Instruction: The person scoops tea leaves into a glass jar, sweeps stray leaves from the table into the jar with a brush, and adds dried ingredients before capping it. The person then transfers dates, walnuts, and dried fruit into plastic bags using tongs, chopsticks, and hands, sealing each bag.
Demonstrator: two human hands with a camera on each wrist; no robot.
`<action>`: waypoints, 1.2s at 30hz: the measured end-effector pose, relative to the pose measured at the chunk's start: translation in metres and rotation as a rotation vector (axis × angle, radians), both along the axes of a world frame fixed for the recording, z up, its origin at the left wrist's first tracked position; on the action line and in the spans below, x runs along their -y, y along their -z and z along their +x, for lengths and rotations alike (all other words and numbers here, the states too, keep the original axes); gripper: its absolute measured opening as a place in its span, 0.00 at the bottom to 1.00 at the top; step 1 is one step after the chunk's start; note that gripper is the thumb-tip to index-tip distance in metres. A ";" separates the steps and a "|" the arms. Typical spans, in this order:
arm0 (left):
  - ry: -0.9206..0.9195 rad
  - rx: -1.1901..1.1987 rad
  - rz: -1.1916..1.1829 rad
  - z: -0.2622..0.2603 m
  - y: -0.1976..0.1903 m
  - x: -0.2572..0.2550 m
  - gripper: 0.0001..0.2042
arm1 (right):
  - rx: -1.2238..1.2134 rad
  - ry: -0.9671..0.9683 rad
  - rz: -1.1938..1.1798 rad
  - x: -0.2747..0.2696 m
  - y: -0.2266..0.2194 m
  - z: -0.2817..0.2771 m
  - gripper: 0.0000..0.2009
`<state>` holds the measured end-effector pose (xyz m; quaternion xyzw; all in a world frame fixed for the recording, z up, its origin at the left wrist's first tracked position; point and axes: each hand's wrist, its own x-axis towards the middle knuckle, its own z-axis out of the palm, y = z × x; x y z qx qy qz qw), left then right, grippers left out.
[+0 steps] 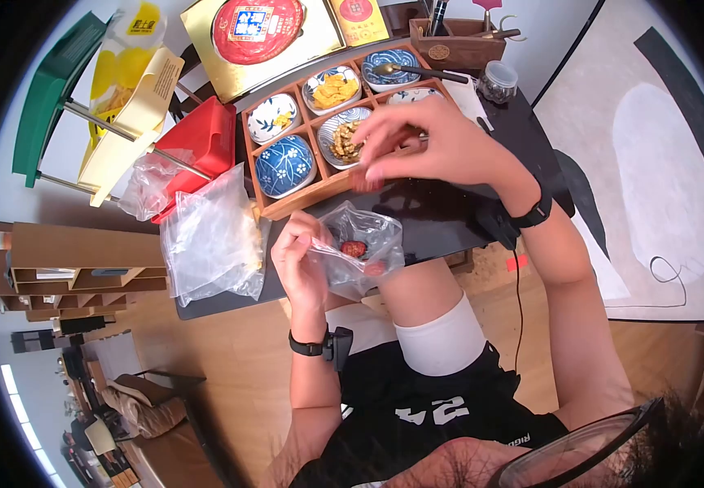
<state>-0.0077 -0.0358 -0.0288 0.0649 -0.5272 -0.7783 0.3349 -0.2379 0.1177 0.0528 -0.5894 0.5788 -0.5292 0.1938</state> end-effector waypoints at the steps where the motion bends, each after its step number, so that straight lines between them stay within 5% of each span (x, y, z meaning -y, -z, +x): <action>1: -0.003 0.001 -0.004 0.000 0.000 -0.001 0.12 | 0.004 0.001 0.001 0.000 -0.001 0.001 0.13; 5: -0.001 -0.008 0.007 0.000 0.001 0.000 0.12 | 0.056 0.088 -0.031 0.001 0.002 -0.012 0.10; 8: -0.002 -0.006 0.012 0.000 0.000 -0.002 0.12 | -0.130 0.567 -0.042 -0.006 0.000 -0.028 0.11; 11: -0.007 -0.009 0.008 0.000 0.000 0.000 0.11 | -0.397 0.674 0.069 -0.011 0.012 -0.049 0.14; 14: 0.003 -0.006 0.014 0.000 0.001 -0.001 0.11 | -0.428 0.620 0.238 -0.017 0.017 -0.051 0.17; 21: -0.003 -0.015 0.013 0.000 0.001 -0.001 0.12 | -0.622 0.672 0.187 -0.013 0.034 -0.050 0.18; 24: -0.003 -0.018 0.005 0.000 0.001 0.000 0.12 | -0.562 0.659 0.308 -0.010 0.021 -0.047 0.16; 27: -0.006 -0.012 0.000 0.000 0.001 -0.001 0.12 | -0.354 0.612 0.148 -0.006 0.009 -0.042 0.16; 33: -0.021 0.002 -0.008 -0.001 -0.001 -0.001 0.12 | 0.174 -0.042 0.131 -0.007 -0.014 0.005 0.15; 36: -0.016 -0.002 -0.010 0.000 -0.001 -0.001 0.12 | 0.062 -0.026 0.068 -0.002 -0.004 0.001 0.11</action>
